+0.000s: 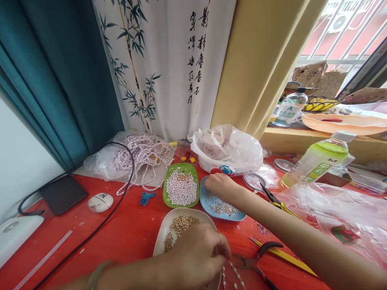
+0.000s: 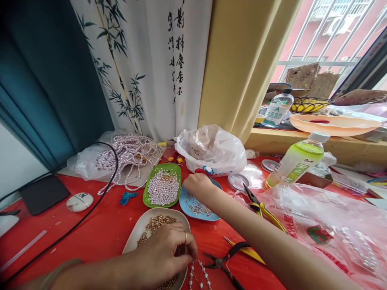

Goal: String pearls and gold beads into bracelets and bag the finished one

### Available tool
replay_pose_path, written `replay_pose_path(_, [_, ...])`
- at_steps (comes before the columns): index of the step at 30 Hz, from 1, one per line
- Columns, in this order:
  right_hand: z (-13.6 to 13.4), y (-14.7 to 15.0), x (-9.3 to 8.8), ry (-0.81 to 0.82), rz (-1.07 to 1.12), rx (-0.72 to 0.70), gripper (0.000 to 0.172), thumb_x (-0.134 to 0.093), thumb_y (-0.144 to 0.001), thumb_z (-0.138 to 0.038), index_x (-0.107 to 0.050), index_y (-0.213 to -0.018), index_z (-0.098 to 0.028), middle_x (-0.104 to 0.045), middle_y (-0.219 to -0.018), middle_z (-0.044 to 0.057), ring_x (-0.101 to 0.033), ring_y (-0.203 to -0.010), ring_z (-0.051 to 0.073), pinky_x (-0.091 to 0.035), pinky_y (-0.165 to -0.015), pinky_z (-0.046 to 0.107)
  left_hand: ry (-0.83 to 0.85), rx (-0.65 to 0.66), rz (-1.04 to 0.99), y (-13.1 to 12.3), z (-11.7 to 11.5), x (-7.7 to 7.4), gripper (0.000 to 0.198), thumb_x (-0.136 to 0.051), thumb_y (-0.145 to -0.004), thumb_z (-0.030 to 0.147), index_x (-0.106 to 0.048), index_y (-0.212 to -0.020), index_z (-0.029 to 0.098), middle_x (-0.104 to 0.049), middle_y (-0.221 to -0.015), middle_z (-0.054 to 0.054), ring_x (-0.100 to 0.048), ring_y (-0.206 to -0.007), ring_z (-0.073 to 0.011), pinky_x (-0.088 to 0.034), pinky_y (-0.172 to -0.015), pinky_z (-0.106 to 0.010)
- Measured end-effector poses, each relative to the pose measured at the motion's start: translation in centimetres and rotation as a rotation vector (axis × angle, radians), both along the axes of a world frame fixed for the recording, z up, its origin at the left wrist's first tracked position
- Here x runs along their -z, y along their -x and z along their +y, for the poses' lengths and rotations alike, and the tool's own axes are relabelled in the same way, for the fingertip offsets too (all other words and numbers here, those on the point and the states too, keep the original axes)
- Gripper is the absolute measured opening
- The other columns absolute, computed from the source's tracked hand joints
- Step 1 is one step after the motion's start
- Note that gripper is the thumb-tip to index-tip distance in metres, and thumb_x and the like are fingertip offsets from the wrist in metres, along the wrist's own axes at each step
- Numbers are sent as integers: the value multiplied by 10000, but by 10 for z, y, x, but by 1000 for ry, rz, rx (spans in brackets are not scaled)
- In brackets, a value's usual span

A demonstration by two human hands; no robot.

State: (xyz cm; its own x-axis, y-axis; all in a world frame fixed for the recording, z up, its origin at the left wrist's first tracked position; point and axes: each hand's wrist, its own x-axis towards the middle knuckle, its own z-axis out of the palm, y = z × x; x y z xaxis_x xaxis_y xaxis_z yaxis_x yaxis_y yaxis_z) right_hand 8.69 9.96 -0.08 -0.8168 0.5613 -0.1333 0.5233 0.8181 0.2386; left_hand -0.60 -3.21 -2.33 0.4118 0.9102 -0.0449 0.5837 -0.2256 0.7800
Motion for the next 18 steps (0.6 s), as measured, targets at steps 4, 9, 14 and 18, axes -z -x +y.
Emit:
replay_pose_path(4, [1, 0, 1, 12, -13, -22, 222, -472, -731, 6, -673, -743, -87, -683, -738, 146, -636, -741, 247, -412, -556, 268, -51, 41, -10, 1, -2, 4, 194, -503, -702, 129, -666, -792, 184, -630, -733, -12, -540, -706, -137, -370, -648, -216])
replay_pose_path(9, [10, -14, -3, 50, 17, 37, 142, -532, -679, -100, -663, -731, -80, -670, -699, 145, -622, -639, 220, -340, -461, 236, -135, 105, 41, 2, -1, 7, 206, -501, -710, 117, -664, -816, 186, -650, -742, -19, -543, -722, -155, -371, -668, -236])
replay_pose_path(14, [11, -29, -4, 144, 96, 88, 190, -509, -638, -93, -648, -764, -122, -649, -648, 79, -575, -565, 154, -282, -438, 218, -170, 150, 81, 2, -1, 8, 206, -492, -732, 132, -660, -832, 198, -657, -760, -19, -549, -739, -169, -374, -687, -251])
replay_pose_path(18, [10, -37, -1, 217, 217, 138, 268, -482, -644, -83, -647, -844, -151, -652, -672, 63, -568, -592, 160, -300, -480, 228, -171, 166, 72, 2, -2, 8, 216, -491, -742, 131, -660, -856, 204, -665, -771, -15, -554, -751, -169, -374, -693, -251])
